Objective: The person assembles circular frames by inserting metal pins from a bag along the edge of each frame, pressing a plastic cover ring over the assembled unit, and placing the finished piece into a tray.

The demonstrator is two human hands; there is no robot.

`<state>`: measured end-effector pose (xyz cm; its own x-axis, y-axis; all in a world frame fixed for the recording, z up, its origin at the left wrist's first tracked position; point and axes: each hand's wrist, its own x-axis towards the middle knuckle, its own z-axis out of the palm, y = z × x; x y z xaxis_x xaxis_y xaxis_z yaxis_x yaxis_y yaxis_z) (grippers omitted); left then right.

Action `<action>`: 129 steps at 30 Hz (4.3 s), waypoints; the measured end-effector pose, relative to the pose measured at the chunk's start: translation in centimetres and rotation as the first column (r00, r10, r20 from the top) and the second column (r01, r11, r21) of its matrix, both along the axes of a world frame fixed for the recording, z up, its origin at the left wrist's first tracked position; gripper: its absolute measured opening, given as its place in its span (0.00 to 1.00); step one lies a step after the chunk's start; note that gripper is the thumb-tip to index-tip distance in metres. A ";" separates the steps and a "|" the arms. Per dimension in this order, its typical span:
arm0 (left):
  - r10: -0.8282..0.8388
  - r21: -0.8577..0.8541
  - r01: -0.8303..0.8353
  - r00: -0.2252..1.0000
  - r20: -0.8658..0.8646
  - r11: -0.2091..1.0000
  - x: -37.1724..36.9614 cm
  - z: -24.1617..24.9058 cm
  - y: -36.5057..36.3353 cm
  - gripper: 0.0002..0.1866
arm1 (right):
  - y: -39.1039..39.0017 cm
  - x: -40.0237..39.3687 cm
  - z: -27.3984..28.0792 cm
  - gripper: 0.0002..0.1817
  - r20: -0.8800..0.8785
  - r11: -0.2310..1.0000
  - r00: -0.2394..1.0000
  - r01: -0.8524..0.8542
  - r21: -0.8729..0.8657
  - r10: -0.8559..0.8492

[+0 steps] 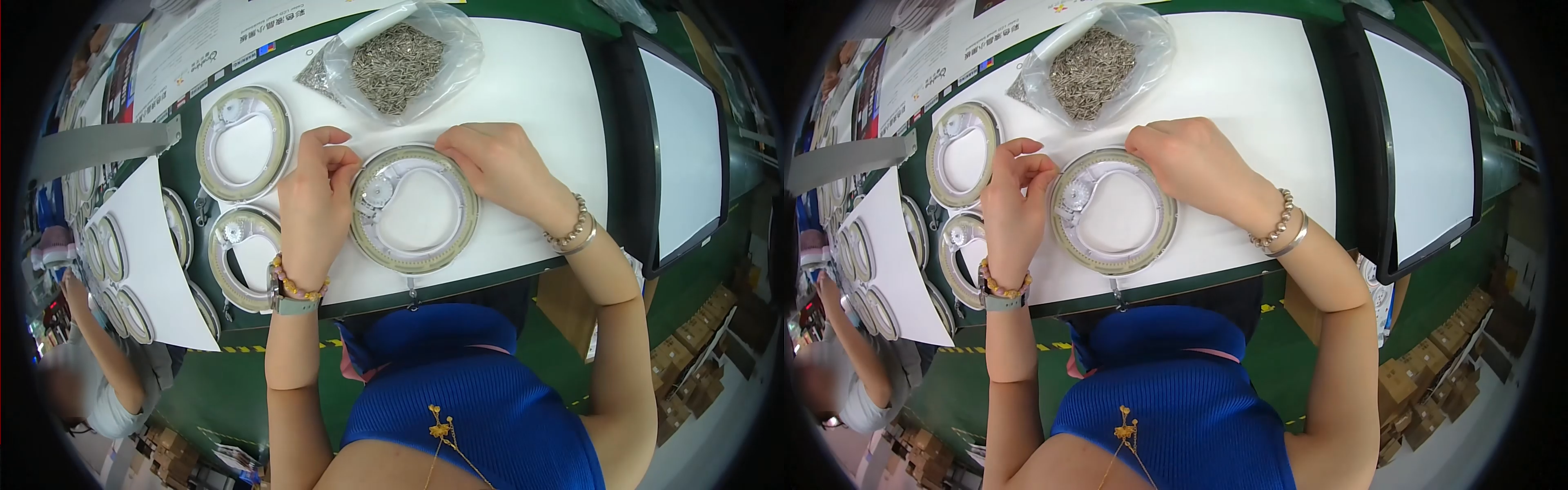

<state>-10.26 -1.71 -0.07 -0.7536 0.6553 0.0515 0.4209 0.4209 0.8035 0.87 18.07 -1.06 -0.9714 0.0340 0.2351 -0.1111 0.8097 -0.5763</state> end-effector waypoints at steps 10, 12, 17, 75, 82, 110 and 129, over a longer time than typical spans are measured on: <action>-0.021 -0.042 0.018 0.996 -0.090 0.999 0.3 -0.1 0.3 0.13 | 0.5 -4.5 1.5 0.10 -0.144 0.963 0.986 0.115 0.242 -0.081; -0.030 -0.060 0.023 0.992 -0.119 0.998 0.3 0.1 0.4 0.13 | 0.2 -5.6 1.2 0.10 -0.164 0.938 0.983 0.133 0.320 -0.084; -0.034 -0.067 0.023 0.986 -0.164 0.997 0.3 0.1 0.2 0.13 | 0.2 -6.8 0.2 0.07 -0.136 0.917 0.989 0.103 0.387 -0.053; 0.065 -0.091 -0.077 0.990 -0.129 0.993 2.6 0.3 -3.0 0.09 | -1.7 4.7 0.6 0.02 0.147 0.865 0.919 0.395 -0.309 -0.367; -0.027 -0.194 -0.005 0.987 -0.159 0.981 1.8 2.1 -2.6 0.11 | -2.1 4.9 0.3 0.02 0.093 0.926 0.944 0.329 -0.184 -0.317; -0.216 -0.214 0.105 0.771 -0.599 0.971 -4.0 -0.9 7.0 0.03 | -0.2 -6.0 0.3 0.03 -0.173 0.924 0.972 0.207 0.321 -0.157; 0.034 0.066 0.004 0.832 -0.554 0.998 -2.8 0.0 6.9 0.02 | 0.0 -5.7 0.0 0.04 -0.175 0.941 0.928 0.338 0.019 -0.330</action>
